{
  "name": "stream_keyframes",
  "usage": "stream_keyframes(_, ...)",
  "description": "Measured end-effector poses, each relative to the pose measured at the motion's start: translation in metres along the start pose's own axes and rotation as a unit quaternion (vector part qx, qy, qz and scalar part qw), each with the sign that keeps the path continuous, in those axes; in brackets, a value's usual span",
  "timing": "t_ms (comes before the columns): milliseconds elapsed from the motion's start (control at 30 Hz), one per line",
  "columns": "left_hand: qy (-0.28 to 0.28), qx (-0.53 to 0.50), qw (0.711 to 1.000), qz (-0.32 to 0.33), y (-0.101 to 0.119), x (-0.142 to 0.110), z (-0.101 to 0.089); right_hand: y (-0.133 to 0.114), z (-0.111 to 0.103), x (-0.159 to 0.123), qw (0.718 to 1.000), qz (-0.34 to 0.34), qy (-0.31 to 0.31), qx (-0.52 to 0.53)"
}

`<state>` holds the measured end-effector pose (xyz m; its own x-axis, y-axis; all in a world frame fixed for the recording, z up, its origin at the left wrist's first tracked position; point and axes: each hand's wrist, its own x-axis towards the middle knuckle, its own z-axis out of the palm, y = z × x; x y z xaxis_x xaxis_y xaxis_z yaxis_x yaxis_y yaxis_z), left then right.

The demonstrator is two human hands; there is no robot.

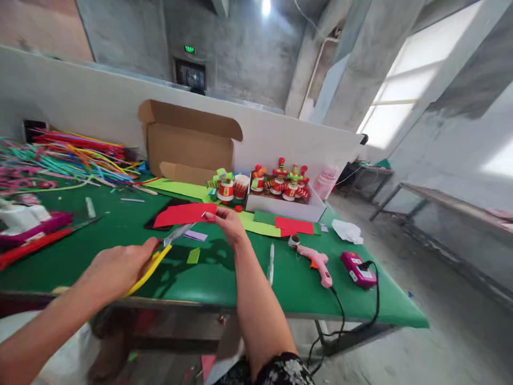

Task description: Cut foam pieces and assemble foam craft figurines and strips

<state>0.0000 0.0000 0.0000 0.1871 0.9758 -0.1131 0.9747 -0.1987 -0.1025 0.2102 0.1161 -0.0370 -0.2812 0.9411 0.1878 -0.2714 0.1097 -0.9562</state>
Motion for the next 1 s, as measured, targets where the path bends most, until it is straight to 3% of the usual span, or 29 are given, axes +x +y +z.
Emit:
stream_keyframes(300,0.032,-0.018,0.999,0.001,0.0001,0.0013,0.0036,-0.0032,0.0003,-0.0029,1.000,0.000,-0.016,-0.011)
stream_keyframes(1000,0.022,0.005,1.000,0.002,-0.0026,-0.0005,0.0036,-0.0099,0.0004,-0.0057,0.999,0.003,-0.027,-0.040)
